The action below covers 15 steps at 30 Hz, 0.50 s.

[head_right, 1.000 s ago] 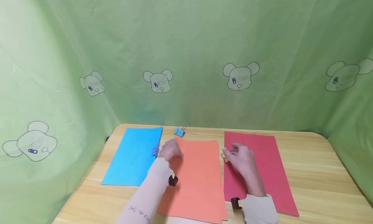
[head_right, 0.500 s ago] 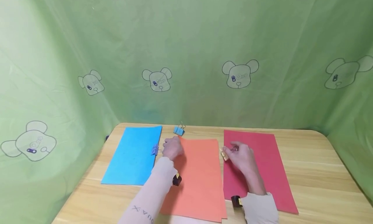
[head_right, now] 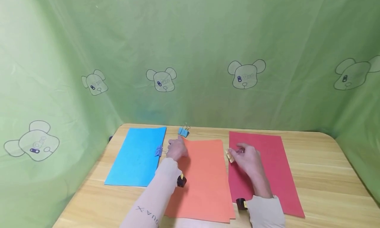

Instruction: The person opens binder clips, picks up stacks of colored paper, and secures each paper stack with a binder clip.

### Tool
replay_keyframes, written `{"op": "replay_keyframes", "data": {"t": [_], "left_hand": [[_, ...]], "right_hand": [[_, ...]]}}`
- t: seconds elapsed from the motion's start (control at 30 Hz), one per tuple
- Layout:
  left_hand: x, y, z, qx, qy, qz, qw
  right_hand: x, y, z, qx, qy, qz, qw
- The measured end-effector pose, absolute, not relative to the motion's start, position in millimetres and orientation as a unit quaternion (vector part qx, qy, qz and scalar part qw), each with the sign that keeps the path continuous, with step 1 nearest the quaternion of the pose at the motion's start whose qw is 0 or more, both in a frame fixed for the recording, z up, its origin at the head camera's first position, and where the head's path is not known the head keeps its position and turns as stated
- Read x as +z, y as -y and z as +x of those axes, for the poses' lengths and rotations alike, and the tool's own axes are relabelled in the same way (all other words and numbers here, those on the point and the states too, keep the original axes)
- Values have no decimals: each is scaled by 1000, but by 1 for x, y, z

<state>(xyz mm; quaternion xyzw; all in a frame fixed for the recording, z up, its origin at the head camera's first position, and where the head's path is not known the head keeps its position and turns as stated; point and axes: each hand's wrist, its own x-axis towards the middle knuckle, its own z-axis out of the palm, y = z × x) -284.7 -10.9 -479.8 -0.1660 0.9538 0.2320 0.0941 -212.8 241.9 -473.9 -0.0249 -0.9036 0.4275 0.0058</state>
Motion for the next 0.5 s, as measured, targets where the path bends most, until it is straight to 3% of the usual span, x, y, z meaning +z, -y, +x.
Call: {"op": "replay_keyframes", "data": {"t": [0.5], "left_hand": [[-482, 24, -286, 173, -976, -97, 90]], "right_hand": [[-473, -243, -213, 428, 903, -27, -6]]}}
